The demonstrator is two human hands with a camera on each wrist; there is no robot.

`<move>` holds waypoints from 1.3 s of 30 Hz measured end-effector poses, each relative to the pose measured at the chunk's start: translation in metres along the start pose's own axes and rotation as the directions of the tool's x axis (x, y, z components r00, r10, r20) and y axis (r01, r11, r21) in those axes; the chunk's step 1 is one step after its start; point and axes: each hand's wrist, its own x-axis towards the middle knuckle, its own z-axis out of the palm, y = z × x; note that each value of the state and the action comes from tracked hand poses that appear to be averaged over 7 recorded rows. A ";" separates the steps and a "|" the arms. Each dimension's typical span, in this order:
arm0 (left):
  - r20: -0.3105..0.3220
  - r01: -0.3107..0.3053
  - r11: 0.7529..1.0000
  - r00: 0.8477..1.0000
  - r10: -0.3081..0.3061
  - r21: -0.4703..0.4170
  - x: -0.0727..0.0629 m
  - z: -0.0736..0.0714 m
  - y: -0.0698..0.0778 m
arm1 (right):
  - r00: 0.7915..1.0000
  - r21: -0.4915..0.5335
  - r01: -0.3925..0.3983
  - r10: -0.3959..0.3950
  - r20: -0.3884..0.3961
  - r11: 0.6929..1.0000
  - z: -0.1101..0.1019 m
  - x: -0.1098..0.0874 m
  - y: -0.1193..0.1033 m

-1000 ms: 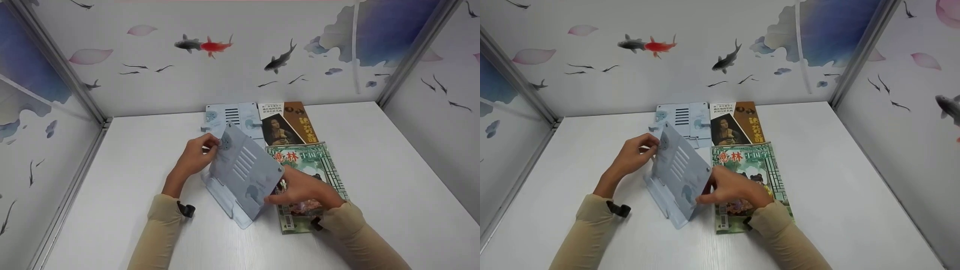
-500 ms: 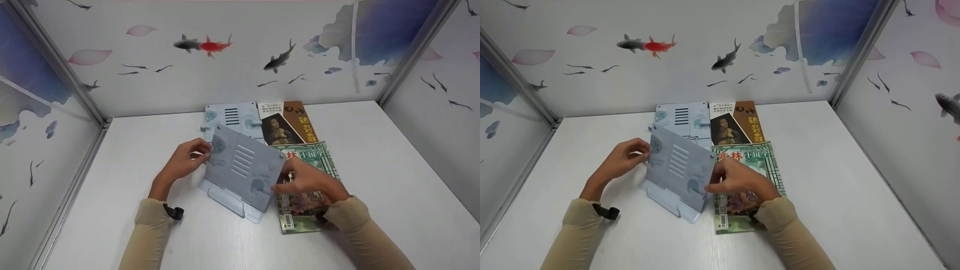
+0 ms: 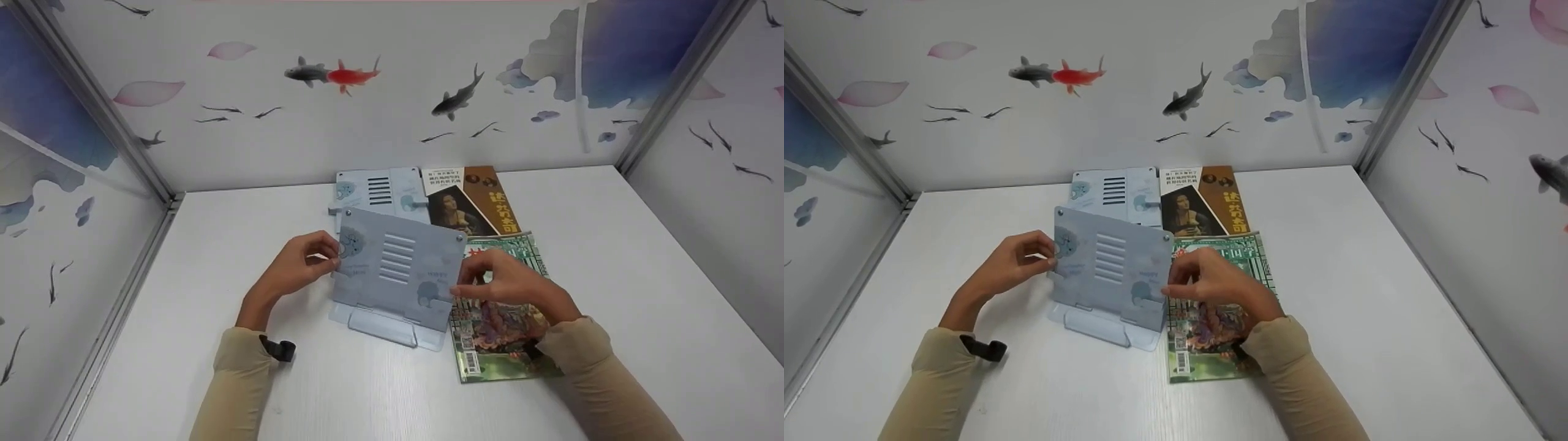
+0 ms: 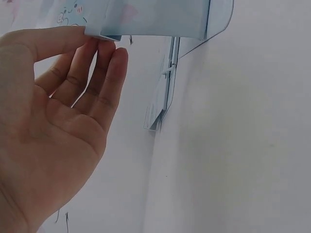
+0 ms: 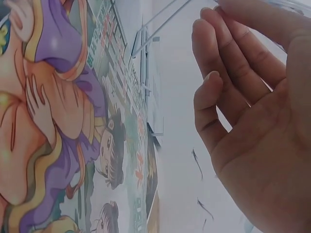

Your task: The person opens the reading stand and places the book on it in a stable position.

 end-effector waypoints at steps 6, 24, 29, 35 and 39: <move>0.021 0.000 1.000 1.000 0.000 -0.011 -0.008 -0.003 0.000 | 0.997 -0.021 -0.007 0.005 -0.078 1.000 -0.001 0.002 0.003; -0.045 0.021 0.999 0.999 -0.022 -0.026 -0.019 0.000 -0.006 | 0.937 -0.099 -0.166 0.125 -0.327 0.981 0.017 0.013 -0.012; -0.087 0.027 1.000 0.996 -0.028 -0.016 -0.016 0.003 -0.006 | 0.900 -0.079 -0.192 0.143 -0.411 0.978 0.021 0.018 -0.013; -0.132 0.042 0.999 0.990 -0.041 0.002 -0.015 0.005 -0.004 | 0.860 -0.043 -0.243 0.194 -0.473 0.969 0.027 0.021 -0.011; -0.153 0.051 0.999 0.987 -0.049 0.009 -0.015 0.006 -0.003 | 0.846 -0.013 -0.261 0.222 -0.485 0.965 0.030 0.022 -0.010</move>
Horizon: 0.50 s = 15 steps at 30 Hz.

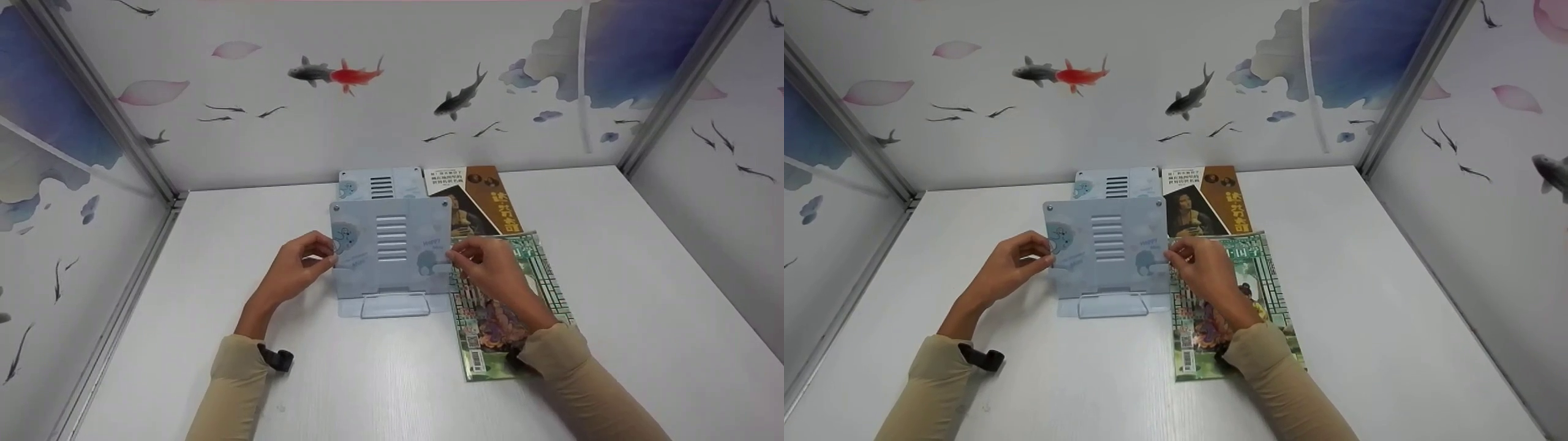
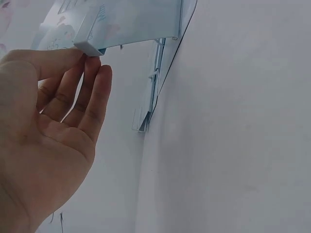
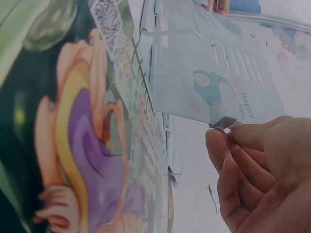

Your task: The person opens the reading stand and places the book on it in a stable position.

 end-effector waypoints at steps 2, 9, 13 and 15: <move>-0.014 -0.003 1.000 1.000 0.003 0.001 0.000 0.001 0.000 | 1.000 0.010 -0.002 0.002 -0.002 1.000 0.001 0.000 0.001; -0.056 -0.032 0.999 0.998 0.032 0.007 0.002 0.005 0.000 | 1.000 0.042 -0.022 0.022 -0.001 0.999 0.004 0.002 0.004; -0.065 -0.030 0.999 0.997 0.031 0.018 0.002 0.006 0.000 | 0.999 0.065 -0.035 0.035 0.004 0.997 0.003 0.003 0.003; -0.068 -0.025 0.999 0.997 0.027 0.026 0.002 0.007 0.001 | 0.999 0.074 -0.037 0.037 0.006 0.997 0.003 0.003 0.003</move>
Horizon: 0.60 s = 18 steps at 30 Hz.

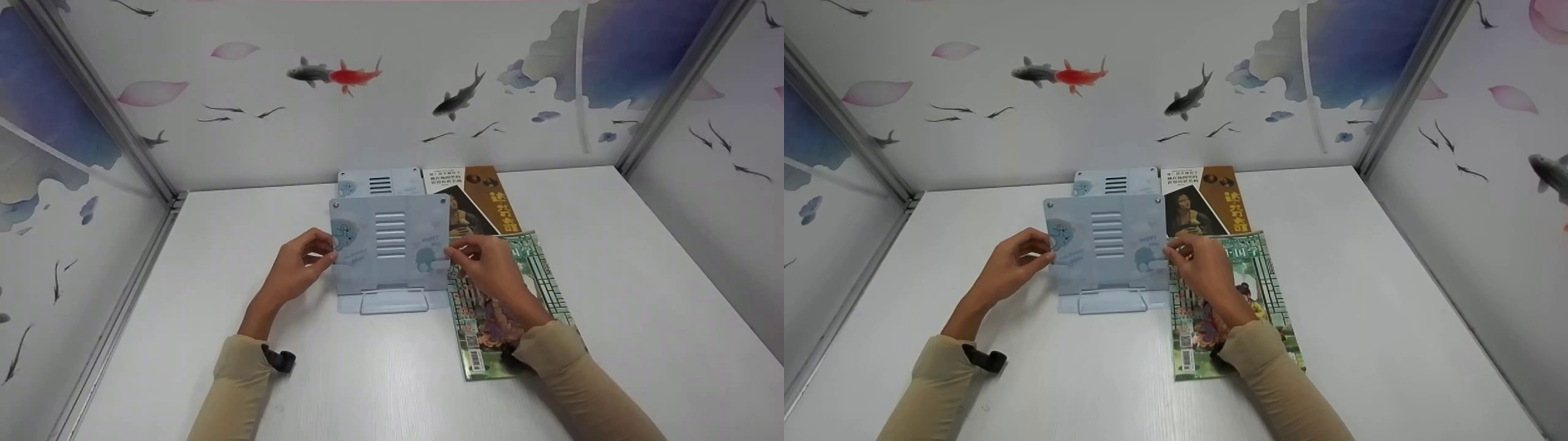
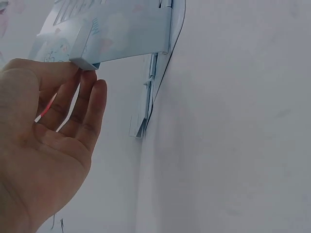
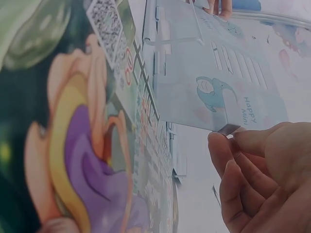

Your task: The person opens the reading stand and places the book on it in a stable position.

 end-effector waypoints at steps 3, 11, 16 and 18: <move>-0.007 0.001 1.000 1.000 -0.001 0.011 0.000 0.001 0.003 | 1.000 0.009 -0.001 0.001 0.001 1.000 0.000 0.000 0.000; -0.225 -0.100 0.994 0.969 0.106 0.041 0.005 0.006 0.023 | 1.000 0.004 0.011 -0.011 0.004 1.000 -0.007 -0.004 0.001; -0.403 -0.154 0.983 0.897 0.180 0.096 0.003 0.019 0.059 | 1.000 -0.025 -0.021 0.020 -0.019 0.999 -0.021 -0.003 0.007; -0.414 -0.179 0.982 0.890 0.188 0.062 0.004 0.031 0.077 | 0.998 -0.034 -0.064 0.063 -0.020 0.997 -0.029 -0.002 0.012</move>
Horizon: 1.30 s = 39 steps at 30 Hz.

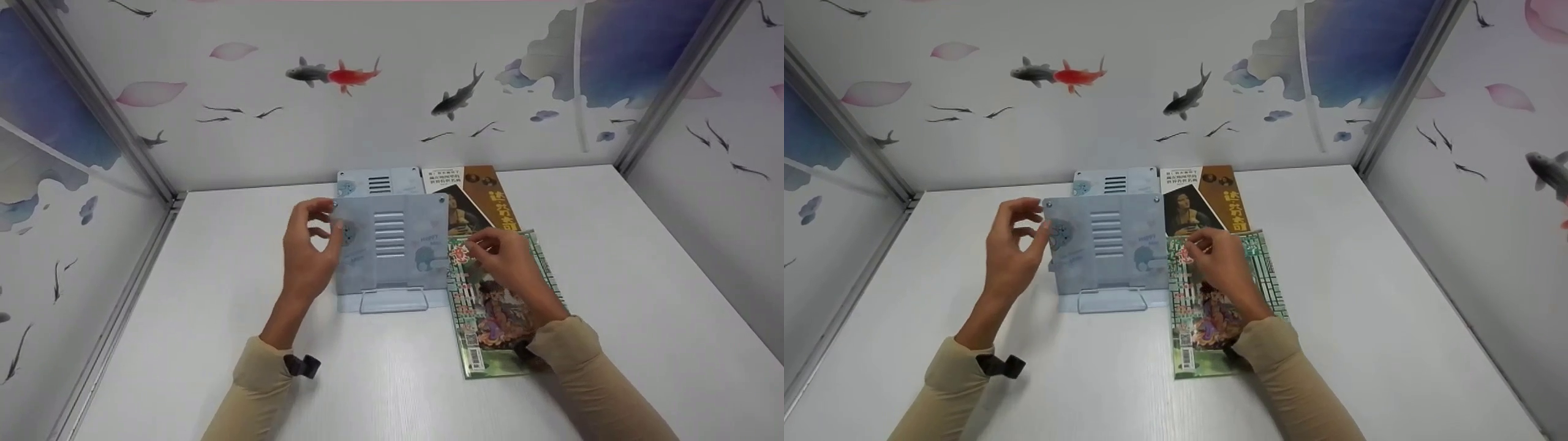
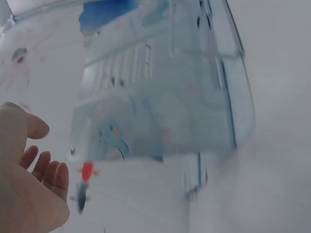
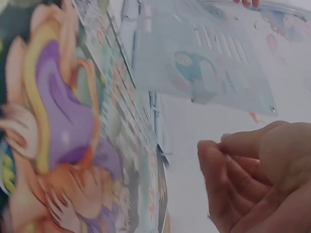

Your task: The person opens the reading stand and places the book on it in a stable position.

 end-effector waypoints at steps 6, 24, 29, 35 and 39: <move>0.245 0.155 0.975 0.963 -0.113 -0.162 -0.015 0.046 0.042 | 0.993 -0.041 -0.111 0.113 0.043 0.993 -0.022 0.001 0.014; 0.796 0.429 0.901 0.525 -0.302 0.059 -0.061 0.122 0.061 | 0.969 -0.234 -0.201 0.228 0.094 0.951 -0.072 -0.026 0.067; 0.770 0.251 0.956 0.577 -0.271 0.149 -0.059 0.124 0.062 | 0.948 -0.299 -0.239 0.288 0.135 0.924 -0.086 -0.034 0.071; 0.759 0.195 0.965 0.598 -0.258 0.174 -0.055 0.124 0.064 | 0.910 -0.356 -0.304 0.379 0.167 0.884 -0.096 -0.039 0.067; 0.745 0.210 0.952 0.593 -0.306 0.225 -0.055 0.123 0.067 | 0.905 -0.382 -0.301 0.388 0.173 0.873 -0.098 -0.037 0.063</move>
